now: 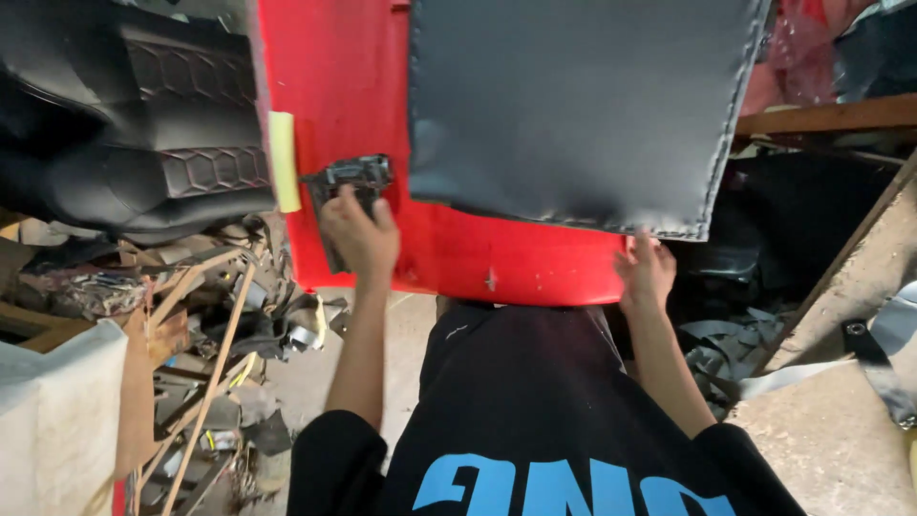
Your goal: Stapling black vinyl fabric onto a red board to create an upholstered component using a pneumatic stapler.
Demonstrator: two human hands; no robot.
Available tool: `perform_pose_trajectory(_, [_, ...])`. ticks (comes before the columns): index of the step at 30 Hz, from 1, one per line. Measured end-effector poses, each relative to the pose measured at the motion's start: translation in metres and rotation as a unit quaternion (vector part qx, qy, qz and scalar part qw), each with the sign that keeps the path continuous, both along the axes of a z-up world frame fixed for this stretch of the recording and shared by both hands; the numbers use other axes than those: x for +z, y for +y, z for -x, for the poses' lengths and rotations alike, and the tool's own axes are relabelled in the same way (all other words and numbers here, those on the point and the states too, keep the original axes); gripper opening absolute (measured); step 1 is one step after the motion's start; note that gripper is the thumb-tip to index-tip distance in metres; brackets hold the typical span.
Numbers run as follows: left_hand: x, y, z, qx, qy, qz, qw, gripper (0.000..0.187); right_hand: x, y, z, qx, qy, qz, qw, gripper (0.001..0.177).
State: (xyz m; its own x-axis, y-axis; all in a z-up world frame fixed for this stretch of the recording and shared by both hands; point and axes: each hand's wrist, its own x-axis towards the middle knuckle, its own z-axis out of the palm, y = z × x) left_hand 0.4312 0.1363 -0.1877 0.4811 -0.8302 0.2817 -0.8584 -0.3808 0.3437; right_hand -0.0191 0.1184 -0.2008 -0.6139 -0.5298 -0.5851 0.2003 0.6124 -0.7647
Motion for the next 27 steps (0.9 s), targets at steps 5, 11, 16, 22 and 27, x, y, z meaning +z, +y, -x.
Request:
perform_pose_trajectory(5, [0.032,-0.033,0.036,0.115,0.388,-0.151,0.902,0.075,0.003,-0.008,-0.083,0.055,-0.338,-0.028,0.939,0.110])
perform_pose_trajectory(11, [-0.024,-0.029,0.062,0.116,0.647,-0.056,0.752,0.035,-0.063,-0.019,-0.073,-0.106,-0.308,0.005,0.945,0.063])
perform_pose_trajectory(16, [-0.029,-0.008,0.086,0.056,0.563,-0.101,0.818,0.019,-0.039,-0.011,-0.039,-0.064,-0.195,-0.029,0.978,0.059])
perform_pose_trajectory(22, [-0.030,-0.006,0.075,-0.005,0.530,-0.125,0.839,0.020,-0.020,0.016,-0.101,0.103,-0.239,-0.096,0.961,0.021])
perform_pose_trajectory(27, [-0.041,-0.006,0.060,-0.001,0.627,-0.134,0.767,0.012,-0.005,0.010,-0.172,0.071,-0.330,-0.112,0.935,0.040])
